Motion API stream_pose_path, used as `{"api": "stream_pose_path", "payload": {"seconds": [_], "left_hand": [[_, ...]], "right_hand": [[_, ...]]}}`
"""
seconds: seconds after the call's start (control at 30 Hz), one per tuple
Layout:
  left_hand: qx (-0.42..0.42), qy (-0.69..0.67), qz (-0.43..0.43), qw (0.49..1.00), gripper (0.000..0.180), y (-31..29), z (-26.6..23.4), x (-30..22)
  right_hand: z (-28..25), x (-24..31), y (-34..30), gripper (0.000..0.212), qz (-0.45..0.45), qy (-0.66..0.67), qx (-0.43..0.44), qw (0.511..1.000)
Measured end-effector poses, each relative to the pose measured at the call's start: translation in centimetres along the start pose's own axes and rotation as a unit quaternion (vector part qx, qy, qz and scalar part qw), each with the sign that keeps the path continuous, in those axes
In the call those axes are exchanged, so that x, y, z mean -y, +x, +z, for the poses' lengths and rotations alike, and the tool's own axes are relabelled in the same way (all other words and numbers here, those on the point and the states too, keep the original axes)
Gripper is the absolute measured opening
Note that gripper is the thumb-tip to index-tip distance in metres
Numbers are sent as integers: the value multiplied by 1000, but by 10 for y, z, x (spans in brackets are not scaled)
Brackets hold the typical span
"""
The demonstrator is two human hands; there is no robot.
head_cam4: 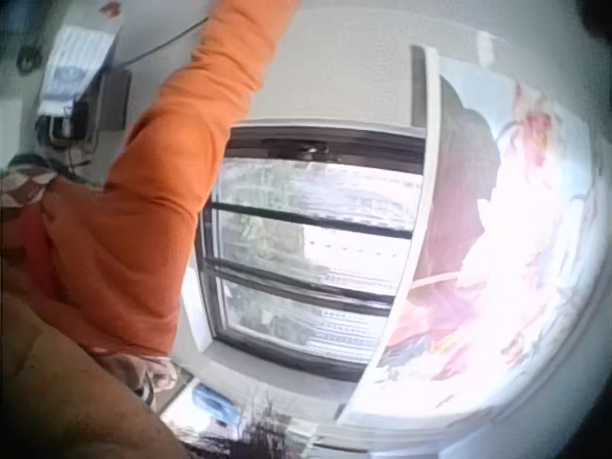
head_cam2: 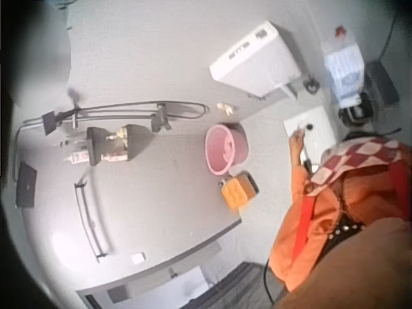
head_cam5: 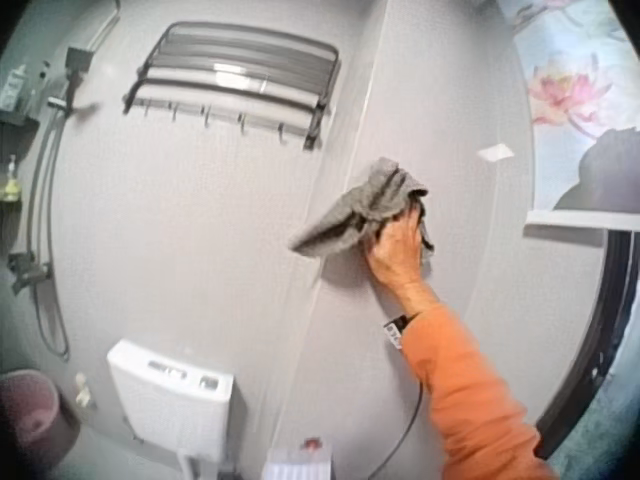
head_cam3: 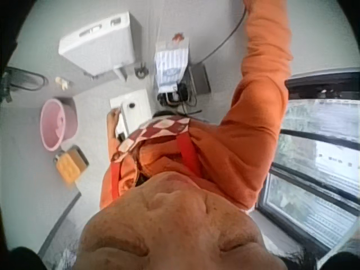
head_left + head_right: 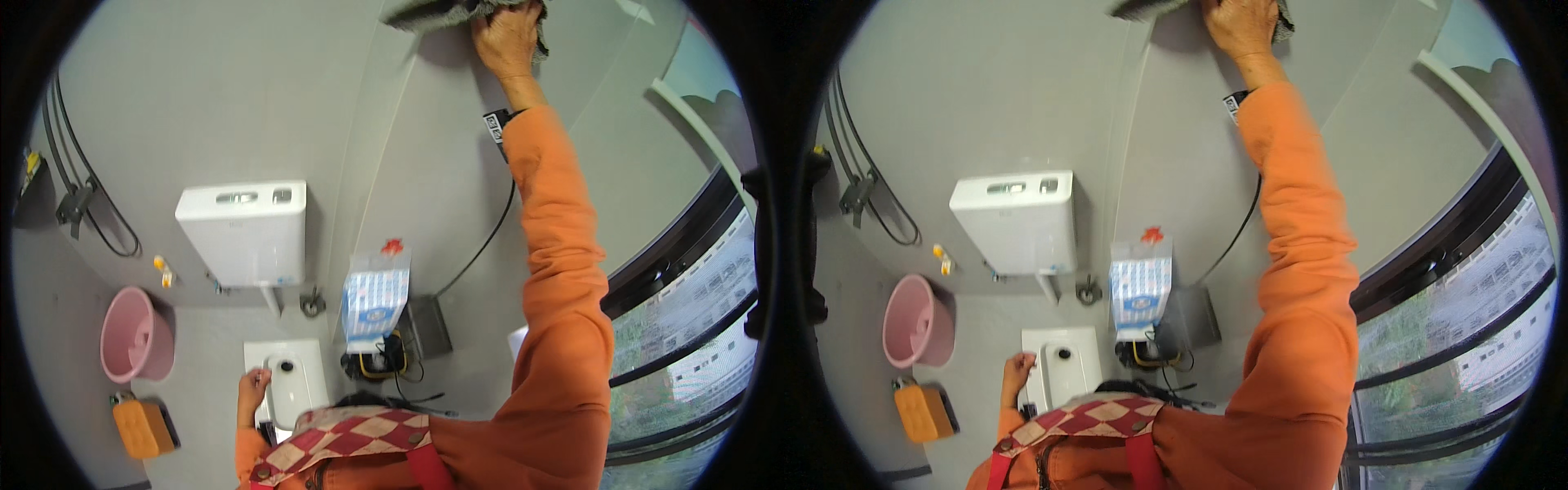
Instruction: The person fills a bucket with water, adds detergent, and soaks a cloth. They then wipe the bathroom vanity, window, and walls with the damp cloth.
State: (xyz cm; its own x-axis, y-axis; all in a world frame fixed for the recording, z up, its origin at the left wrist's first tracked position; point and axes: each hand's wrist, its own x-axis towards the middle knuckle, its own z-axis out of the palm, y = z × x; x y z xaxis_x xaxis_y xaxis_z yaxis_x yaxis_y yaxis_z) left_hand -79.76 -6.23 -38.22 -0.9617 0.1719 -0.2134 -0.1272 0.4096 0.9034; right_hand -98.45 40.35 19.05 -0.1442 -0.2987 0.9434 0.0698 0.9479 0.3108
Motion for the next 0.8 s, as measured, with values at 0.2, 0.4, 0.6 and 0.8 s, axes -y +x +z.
{"api": "stream_pose_path", "payload": {"seconds": [0.2, 0.4, 0.6, 0.8], "left_hand": [[89, 9, 21, 996, 23, 12, 0, -31], [155, 26, 15, 987, 21, 18, 8, -47], [176, 34, 1, 984, 20, 8, 20, -50], [158, 66, -33, 985, 29, -21, 15, -37]], "right_hand": [[-23, -9, -140, 55, 7, 76, 94, 993], [-47, 0, -289, 52, 194, 100, 161, 962], [-69, -6, -401, 45, 481, 180, 199, 834], [-59, 0, -496, 46, 602, 152, 216, 753]]}}
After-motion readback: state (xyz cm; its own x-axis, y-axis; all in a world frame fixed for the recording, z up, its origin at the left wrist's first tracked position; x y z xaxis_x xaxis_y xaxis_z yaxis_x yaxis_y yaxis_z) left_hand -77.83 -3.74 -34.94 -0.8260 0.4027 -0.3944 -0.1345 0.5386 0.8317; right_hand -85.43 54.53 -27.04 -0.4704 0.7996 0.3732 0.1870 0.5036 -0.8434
